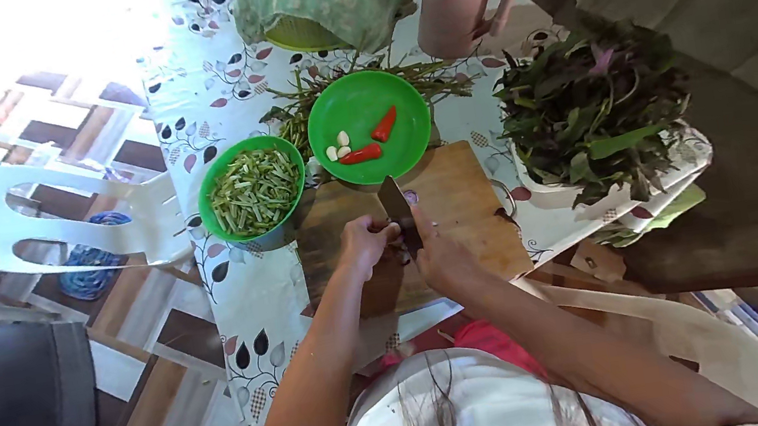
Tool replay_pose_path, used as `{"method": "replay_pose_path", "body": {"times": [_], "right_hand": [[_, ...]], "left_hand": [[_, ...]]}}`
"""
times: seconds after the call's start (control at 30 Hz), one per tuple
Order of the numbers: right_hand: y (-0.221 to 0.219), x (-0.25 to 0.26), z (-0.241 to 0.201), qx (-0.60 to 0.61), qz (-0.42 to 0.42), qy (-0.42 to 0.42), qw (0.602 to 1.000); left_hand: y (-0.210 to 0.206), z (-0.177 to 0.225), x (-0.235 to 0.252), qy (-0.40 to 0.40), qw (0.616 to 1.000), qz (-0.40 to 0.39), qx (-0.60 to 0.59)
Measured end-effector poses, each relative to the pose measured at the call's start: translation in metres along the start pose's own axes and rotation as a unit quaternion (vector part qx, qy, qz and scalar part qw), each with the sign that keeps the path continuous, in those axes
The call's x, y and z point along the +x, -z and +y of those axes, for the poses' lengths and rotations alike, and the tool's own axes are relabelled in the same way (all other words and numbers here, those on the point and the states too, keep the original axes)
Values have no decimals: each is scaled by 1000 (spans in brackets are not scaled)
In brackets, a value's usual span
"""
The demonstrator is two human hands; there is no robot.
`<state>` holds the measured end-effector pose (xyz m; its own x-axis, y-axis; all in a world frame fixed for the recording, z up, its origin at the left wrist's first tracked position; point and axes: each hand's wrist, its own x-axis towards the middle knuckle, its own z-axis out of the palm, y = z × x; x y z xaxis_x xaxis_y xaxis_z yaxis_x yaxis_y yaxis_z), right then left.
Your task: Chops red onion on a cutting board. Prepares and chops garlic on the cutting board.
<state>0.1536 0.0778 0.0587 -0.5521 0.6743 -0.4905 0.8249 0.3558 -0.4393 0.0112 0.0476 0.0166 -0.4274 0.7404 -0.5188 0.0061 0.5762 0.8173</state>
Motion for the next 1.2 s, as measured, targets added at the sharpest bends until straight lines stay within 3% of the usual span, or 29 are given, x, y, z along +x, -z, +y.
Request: {"method": "replay_pose_path", "body": {"times": [0.2, 0.37, 0.57, 0.7, 0.83, 1.03, 1.2], "right_hand": [[0, -26, 3, 8, 83, 59, 995], [10, -24, -9, -1, 16, 8, 1000], [5, -12, -10, 25, 43, 47, 998], [6, 1, -19, 8, -22, -3, 1000], [-2, 13, -25, -23, -36, -32, 999], [-3, 17, -5, 38, 17, 11, 999], [0, -14, -3, 37, 76, 48, 995]], "left_hand": [[3, 1, -3, 8, 999, -25, -35], [5, 0, 0, 0, 998, -32, -58], [8, -4, 0, -8, 997, -48, -59], [7, -4, 2, 11, 997, -47, -65], [7, -2, 1, 20, 997, -37, -68], [5, -1, -2, 29, 995, -18, -89], [6, -2, -2, 35, 994, -21, -100]]}}
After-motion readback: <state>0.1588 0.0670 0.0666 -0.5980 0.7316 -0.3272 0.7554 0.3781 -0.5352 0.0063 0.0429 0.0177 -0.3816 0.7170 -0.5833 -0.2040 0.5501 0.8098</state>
